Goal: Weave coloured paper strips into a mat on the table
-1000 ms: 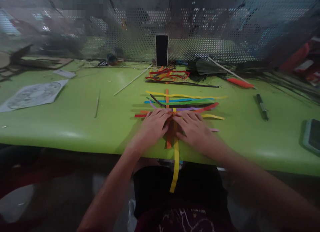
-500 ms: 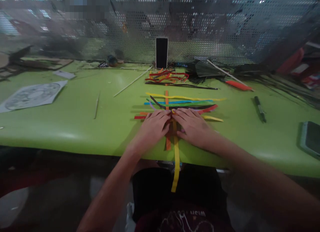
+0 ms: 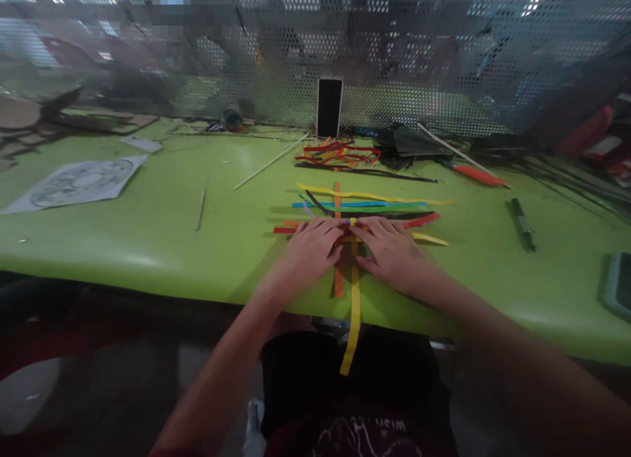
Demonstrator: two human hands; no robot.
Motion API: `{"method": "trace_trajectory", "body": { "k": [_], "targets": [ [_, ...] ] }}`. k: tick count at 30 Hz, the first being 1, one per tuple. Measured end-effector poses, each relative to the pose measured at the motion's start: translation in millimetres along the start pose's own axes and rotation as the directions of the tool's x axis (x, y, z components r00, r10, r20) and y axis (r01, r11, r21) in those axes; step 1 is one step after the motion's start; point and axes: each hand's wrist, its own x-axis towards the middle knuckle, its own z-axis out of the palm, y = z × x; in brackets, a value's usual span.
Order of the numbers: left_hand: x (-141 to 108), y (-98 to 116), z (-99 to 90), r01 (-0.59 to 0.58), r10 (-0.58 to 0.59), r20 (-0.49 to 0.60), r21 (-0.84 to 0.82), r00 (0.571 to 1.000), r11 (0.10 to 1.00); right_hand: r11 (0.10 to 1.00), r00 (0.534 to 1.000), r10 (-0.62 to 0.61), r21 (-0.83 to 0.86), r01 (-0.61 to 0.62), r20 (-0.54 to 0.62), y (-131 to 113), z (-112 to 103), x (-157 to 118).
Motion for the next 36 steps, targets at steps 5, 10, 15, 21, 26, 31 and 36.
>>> {"method": "trace_trajectory", "body": {
  "k": [5,10,15,21,26,31,36],
  "targets": [
    [0,0,0.3,-0.047,0.048,-0.05,0.004,0.998,0.999,1.0,1.0,-0.005,0.017,0.005,-0.026,0,1,-1],
    [5,4,-2.6,-0.067,0.076,-0.185,0.058,0.98,0.996,0.998,0.997,-0.004,0.064,0.009,-0.074,-1,5,-1],
    [25,8,-1.6,-0.003,0.027,-0.17,0.139,0.985,0.99,0.998,0.998,0.009,0.055,-0.005,-0.069,0,11,0],
    [34,3,10.4,0.034,-0.022,-0.072,0.172,0.997,0.985,0.999,0.994,-0.016,0.027,0.018,-0.106,0,14,-2],
    [33,1,12.9,0.034,-0.027,-0.061,0.128,0.998,0.991,0.999,0.992,0.011,0.051,-0.004,-0.127,-1,16,-2],
    [33,3,11.2,0.045,-0.035,-0.076,0.132,0.996,0.99,0.998,0.992,0.014,0.057,-0.007,-0.122,-1,16,-1],
    [34,2,10.8,0.044,-0.035,-0.066,0.14,0.997,0.989,0.999,0.992,0.001,0.032,0.004,-0.129,0,18,0]
  ]
}}
